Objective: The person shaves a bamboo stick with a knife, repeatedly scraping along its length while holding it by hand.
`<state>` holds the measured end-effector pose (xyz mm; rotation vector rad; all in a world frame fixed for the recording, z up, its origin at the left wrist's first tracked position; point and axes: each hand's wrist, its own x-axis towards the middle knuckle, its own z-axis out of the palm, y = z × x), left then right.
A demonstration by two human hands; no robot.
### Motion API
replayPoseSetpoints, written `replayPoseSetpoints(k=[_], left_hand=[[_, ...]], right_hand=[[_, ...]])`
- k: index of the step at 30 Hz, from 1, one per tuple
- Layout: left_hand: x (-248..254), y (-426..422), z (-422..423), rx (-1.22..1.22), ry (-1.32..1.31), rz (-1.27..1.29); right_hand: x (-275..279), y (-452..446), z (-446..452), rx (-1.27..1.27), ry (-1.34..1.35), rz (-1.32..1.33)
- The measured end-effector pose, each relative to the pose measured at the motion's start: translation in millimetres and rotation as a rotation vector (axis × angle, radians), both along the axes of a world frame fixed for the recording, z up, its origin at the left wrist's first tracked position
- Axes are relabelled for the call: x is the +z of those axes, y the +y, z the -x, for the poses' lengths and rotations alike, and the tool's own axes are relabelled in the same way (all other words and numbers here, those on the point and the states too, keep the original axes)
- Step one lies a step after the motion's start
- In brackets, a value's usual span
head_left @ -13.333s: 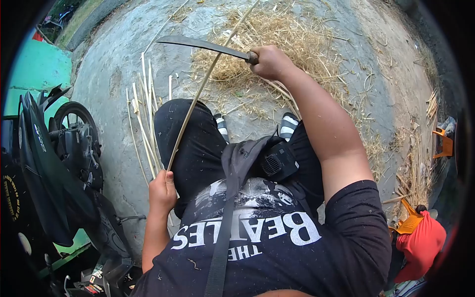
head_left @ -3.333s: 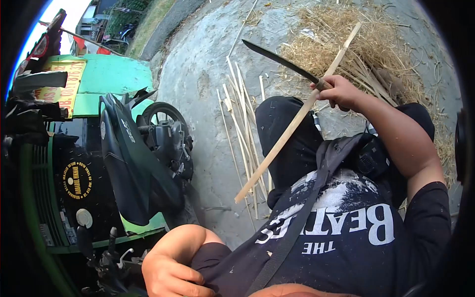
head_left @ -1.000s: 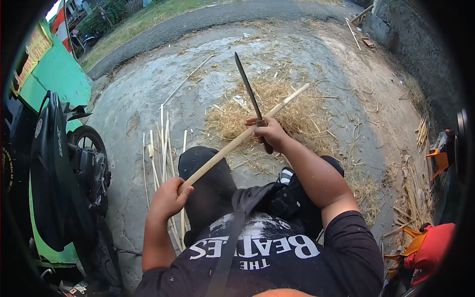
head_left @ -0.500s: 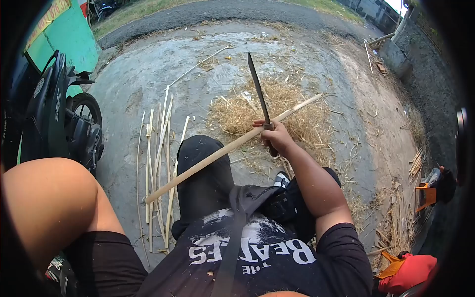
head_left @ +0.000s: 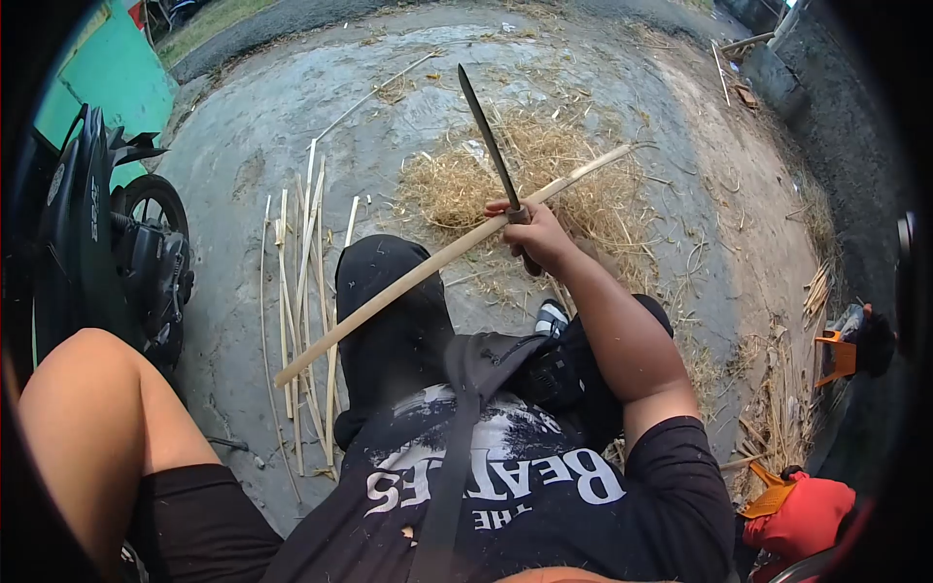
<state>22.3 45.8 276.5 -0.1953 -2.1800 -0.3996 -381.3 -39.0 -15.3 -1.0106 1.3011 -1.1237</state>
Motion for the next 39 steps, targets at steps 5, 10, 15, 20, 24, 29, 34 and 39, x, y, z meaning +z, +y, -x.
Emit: replayPoseSetpoints(k=[5, 10, 15, 20, 24, 29, 34, 39], left_hand=[[-174.9, 44.4, -19.2, 0.511, -0.338, -0.603], [-332.9, 120.1, -35.0, 0.847, -0.718, -1.037], [-360.5, 134.9, -44.8, 0.903, -0.771, -1.105], [-368.7, 129.0, -42.9, 0.925, -0.783, -1.116], [-376.1, 121.2, -37.2, 0.922, -0.79, -1.114], [-372.4, 125.4, -43.8, 0.902, -0.806, -1.093], [-375.8, 120.6, -41.0, 0.882, -0.797, -1.087], [-371.5, 105.1, -31.8, 0.832, -0.772, -1.051]], right_hand=[[-8.3, -4.2, -2.7, 0.009, 0.002, -0.016], [-1.4, -2.3, -1.2, 0.036, 0.049, -0.054], [6.7, 0.3, -5.5, 0.031, 0.033, -0.053], [-1.5, -1.3, -2.7, 0.039, 0.041, -0.057], [4.7, 0.3, -6.5, 0.03, -0.008, -0.056], [4.2, -0.2, -6.1, 0.031, 0.013, -0.068], [6.5, -1.3, -3.5, 0.069, 0.023, -0.045], [-2.7, -1.8, -1.5, 0.056, 0.033, -0.044]])
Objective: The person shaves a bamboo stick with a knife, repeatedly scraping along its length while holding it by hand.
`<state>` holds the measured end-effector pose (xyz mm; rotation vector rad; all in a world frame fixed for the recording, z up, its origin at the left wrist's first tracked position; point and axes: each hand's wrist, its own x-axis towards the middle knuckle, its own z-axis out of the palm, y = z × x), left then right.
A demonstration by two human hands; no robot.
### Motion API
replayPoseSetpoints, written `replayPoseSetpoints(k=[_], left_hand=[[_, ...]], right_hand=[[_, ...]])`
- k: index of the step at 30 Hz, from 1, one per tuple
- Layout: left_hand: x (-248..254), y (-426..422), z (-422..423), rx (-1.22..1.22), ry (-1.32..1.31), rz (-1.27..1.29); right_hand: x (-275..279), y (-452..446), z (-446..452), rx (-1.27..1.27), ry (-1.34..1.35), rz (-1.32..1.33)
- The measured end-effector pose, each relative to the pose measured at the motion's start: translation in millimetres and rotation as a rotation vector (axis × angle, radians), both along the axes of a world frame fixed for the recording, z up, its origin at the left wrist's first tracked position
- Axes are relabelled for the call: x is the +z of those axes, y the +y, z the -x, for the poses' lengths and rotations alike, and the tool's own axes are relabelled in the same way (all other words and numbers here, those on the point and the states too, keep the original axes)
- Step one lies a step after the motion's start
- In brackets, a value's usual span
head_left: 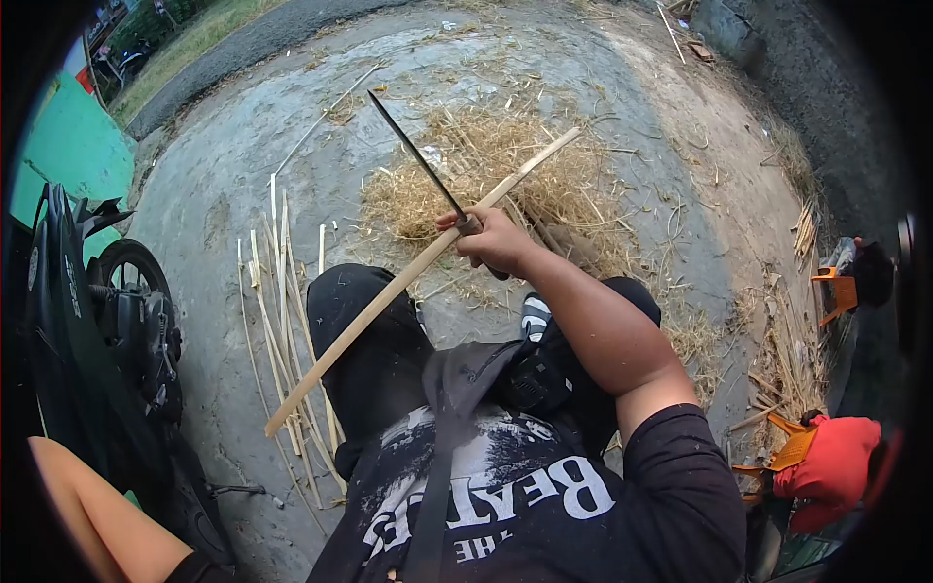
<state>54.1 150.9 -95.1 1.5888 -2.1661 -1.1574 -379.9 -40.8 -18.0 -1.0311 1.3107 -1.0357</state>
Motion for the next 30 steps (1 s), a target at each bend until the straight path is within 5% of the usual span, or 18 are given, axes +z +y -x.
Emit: replayPoseSetpoints(k=[4, 9, 12, 15, 17, 21, 25, 30], left_hand=[[84.9, -42.0, 11.7, -0.165, 0.137, 0.202], [313.2, -114.8, 2.6, -0.677, 0.579, 1.016], [375.3, -136.1, 13.5, -0.665, 0.72, 1.364], [324.0, -163.1, 28.7, -0.343, 0.539, 1.296], [236.5, -169.8, 43.6, -0.194, 0.081, 1.01], [113.9, -141.9, 32.5, -0.083, -0.203, 0.529], [86.0, -128.3, 24.1, 0.044, -0.226, 0.481], [86.9, -136.7, 20.0, 0.035, -0.228, 0.459]], right_hand=[[-1.1, -6.3, 1.0, -0.005, -0.003, 0.007], [-1.9, -2.6, -2.9, -0.006, -0.041, 0.051], [3.4, -2.9, -3.9, -0.016, -0.022, 0.073], [5.5, -3.2, -1.6, -0.037, 0.023, 0.129], [2.4, -2.8, 0.7, -0.044, 0.056, 0.16], [17.3, 2.4, -4.5, -0.06, 0.106, 0.226], [25.5, 1.1, -7.0, 0.016, 0.222, 0.257], [43.6, 18.4, -8.8, -0.002, 0.966, 0.412]])
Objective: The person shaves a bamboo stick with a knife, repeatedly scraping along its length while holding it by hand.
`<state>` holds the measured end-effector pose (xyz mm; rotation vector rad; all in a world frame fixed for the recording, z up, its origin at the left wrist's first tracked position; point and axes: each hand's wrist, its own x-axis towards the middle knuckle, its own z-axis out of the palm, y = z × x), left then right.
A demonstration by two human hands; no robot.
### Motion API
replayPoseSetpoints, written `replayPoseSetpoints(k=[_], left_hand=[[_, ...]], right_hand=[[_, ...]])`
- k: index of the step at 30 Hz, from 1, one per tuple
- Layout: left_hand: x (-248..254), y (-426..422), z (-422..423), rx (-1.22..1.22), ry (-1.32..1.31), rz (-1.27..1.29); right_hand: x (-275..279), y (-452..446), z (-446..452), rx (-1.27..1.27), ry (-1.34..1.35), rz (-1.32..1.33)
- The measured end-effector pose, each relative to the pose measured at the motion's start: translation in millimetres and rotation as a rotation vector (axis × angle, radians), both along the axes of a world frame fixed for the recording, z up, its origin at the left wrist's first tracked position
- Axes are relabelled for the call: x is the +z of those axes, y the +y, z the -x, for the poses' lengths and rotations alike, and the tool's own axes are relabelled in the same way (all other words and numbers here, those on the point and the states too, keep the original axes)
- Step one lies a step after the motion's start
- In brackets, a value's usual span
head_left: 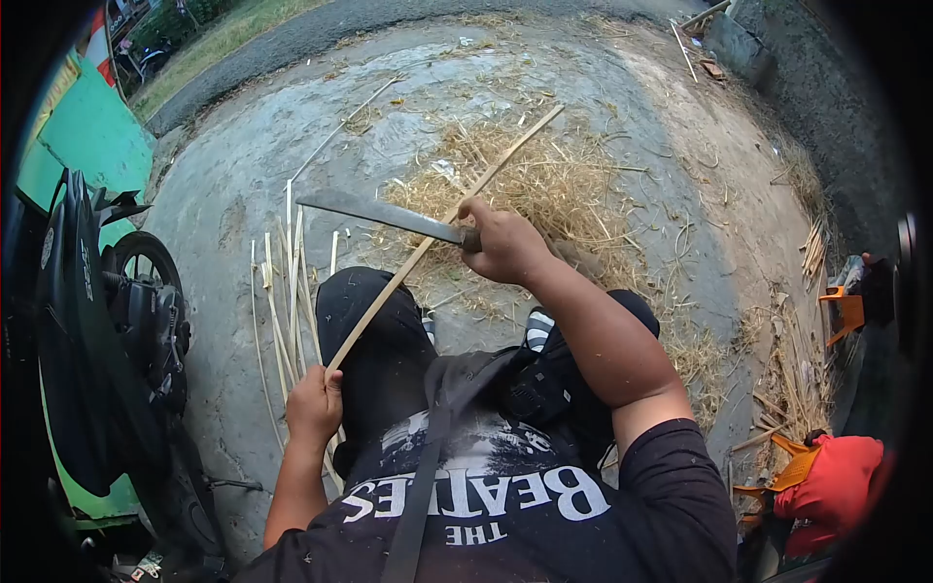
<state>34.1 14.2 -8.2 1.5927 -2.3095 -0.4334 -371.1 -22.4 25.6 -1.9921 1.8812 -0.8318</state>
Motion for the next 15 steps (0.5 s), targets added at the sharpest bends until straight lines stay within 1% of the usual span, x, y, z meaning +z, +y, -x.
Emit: replayPoseSetpoints(k=[2, 3, 5, 8, 9, 11, 12, 15], left_hand=[[-4.9, -9.1, -3.6, -0.023, 0.039, -0.077], [-4.5, -14.6, -1.9, -0.031, 0.05, -0.077], [-3.2, -23.8, 1.6, -0.053, 0.06, -0.099], [2.7, -35.7, 9.0, -0.112, 0.017, -0.032], [2.6, -39.2, 11.1, -0.112, 0.019, -0.055], [3.5, -47.1, 13.3, -0.115, 0.02, -0.096], [10.6, -47.6, 18.0, -0.113, 0.045, -0.122], [14.6, -43.0, 25.6, -0.083, -0.006, -0.08]], right_hand=[[3.7, 7.1, -7.3, -0.019, 0.144, -0.055], [-1.7, 7.1, -9.4, 0.031, 0.24, -0.085], [-15.7, 6.3, -8.0, 0.1, 0.309, -0.092], [-38.5, -6.6, 14.0, -0.022, 0.272, -0.247], [-39.6, -12.4, 21.5, -0.103, 0.173, -0.274], [-34.2, -19.9, 26.2, -0.084, 0.114, -0.289], [-29.0, -18.6, 18.8, -0.067, 0.124, -0.296], [-25.8, -19.9, -1.6, 0.017, 0.172, -0.308]])
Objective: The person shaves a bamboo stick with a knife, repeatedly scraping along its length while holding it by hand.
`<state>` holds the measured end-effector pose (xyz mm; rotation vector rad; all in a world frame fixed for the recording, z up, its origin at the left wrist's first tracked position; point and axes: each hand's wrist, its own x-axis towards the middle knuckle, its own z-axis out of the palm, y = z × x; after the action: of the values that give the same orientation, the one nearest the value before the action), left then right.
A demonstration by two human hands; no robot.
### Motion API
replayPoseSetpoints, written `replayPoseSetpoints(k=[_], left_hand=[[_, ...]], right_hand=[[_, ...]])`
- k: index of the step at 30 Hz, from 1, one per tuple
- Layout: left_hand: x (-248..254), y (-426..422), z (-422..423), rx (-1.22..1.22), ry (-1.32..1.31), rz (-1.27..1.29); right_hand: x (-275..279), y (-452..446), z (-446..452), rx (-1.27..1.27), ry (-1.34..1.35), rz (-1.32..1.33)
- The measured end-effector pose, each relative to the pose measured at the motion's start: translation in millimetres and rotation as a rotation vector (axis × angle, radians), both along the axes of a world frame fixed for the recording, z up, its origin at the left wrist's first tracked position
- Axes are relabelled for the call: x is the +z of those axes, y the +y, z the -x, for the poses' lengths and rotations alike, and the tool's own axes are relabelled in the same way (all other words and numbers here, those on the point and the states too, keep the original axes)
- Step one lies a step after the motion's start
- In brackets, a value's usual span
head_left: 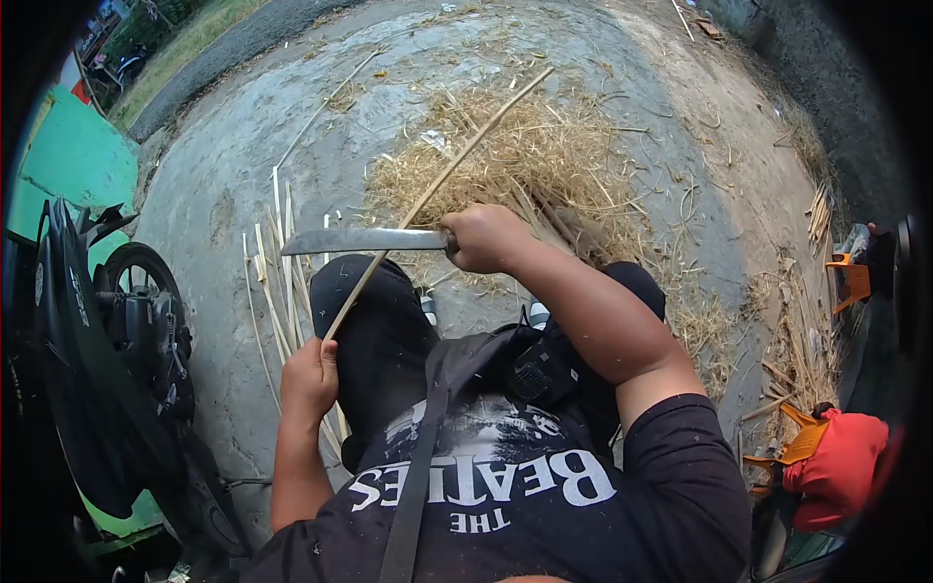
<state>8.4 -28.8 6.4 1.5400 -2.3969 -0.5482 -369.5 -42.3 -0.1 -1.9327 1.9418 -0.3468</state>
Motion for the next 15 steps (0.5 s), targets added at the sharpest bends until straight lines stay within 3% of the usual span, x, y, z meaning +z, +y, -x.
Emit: replayPoseSetpoints(k=[2, 4, 6, 10, 15], left_hand=[[-6.9, 1.9, -1.6, 0.024, 0.02, 0.016], [-7.4, 5.6, -4.2, 0.036, 0.009, 0.038], [-2.8, 5.9, -2.3, 0.043, -0.024, 0.074], [4.7, 2.9, -3.9, 0.009, -0.033, 0.037], [7.5, 1.5, -3.2, 0.01, -0.011, 0.017]], right_hand=[[-6.7, -9.8, -0.1, 0.079, 0.027, -0.007], [-16.9, -28.2, 24.2, -0.132, -0.175, -0.12], [-14.9, -33.3, 38.1, -0.156, -0.166, -0.158], [-5.3, -13.0, 0.0, 0.058, -0.024, -0.077], [-22.6, -26.8, 29.5, -0.074, -0.127, -0.139]])
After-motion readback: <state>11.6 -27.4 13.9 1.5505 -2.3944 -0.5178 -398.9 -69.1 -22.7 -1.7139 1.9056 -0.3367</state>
